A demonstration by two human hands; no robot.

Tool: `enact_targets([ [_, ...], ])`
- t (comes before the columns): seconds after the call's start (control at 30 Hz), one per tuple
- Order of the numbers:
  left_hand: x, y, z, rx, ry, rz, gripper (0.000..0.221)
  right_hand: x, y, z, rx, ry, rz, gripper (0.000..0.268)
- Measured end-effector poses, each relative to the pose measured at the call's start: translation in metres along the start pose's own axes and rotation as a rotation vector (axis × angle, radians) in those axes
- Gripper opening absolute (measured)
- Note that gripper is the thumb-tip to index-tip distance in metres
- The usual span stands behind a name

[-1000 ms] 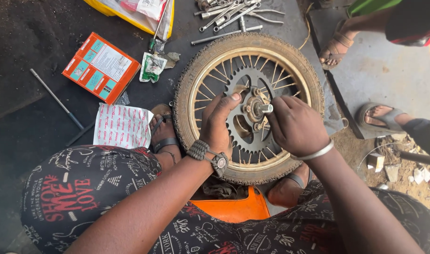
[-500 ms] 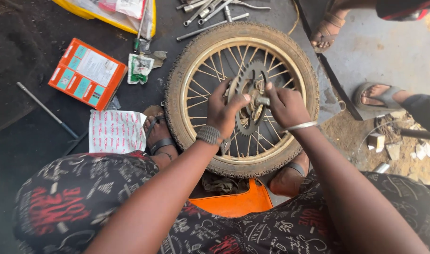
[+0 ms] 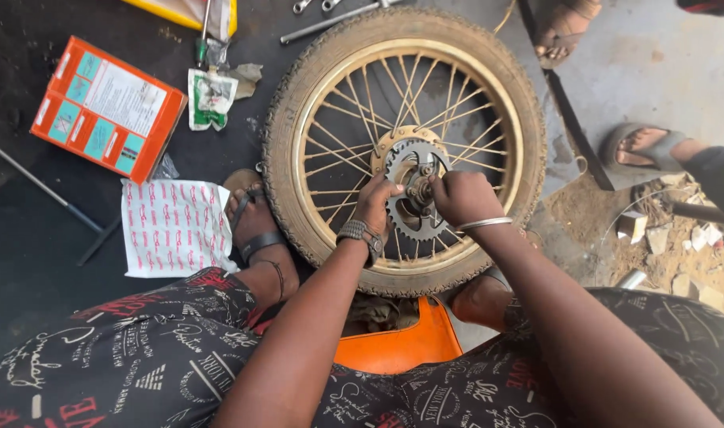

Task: Replacing the sprocket and related hardware on a motorcycle wheel.

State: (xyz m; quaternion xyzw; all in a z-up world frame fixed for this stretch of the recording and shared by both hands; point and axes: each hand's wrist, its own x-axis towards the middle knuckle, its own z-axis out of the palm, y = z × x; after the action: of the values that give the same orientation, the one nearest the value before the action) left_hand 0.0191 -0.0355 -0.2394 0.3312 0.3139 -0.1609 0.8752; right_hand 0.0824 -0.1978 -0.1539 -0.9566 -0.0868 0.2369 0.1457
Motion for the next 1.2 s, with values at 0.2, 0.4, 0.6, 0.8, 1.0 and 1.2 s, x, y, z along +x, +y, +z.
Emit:
enact_targets([
  [0.2, 0.013, 0.013, -0.009, 0.507, 0.114, 0.012, 0.05, 0.004, 0.004, 0.017, -0.032, 0.056, -0.086, 0.046],
  [0.4, -0.003, 0.026, -0.011, 1.115, 0.528, 0.266, 0.035, 0.018, -0.002, 0.017, -0.16, -0.052, -0.056, 0.049],
  [0.6, -0.006, 0.033, 0.008, 1.514, 0.441, 0.66, 0.024, 0.026, -0.021, 0.013, -0.225, -0.123, -0.093, 0.045],
  [0.8, 0.0, 0.033, 0.012, 1.624, 0.18, 0.783, 0.034, 0.029, 0.0, 0.033, -0.261, 0.125, -0.408, 0.022],
  [1.0, 0.018, 0.03, 0.016, 1.523, 0.174, 0.735, 0.03, 0.024, 0.008, 0.012, 0.063, 0.099, -0.273, 0.029],
  [1.2, 0.03, 0.035, 0.009, 1.5, 0.131, 0.717, 0.024, 0.017, 0.028, 0.018, 0.064, 0.147, -0.269, 0.034],
])
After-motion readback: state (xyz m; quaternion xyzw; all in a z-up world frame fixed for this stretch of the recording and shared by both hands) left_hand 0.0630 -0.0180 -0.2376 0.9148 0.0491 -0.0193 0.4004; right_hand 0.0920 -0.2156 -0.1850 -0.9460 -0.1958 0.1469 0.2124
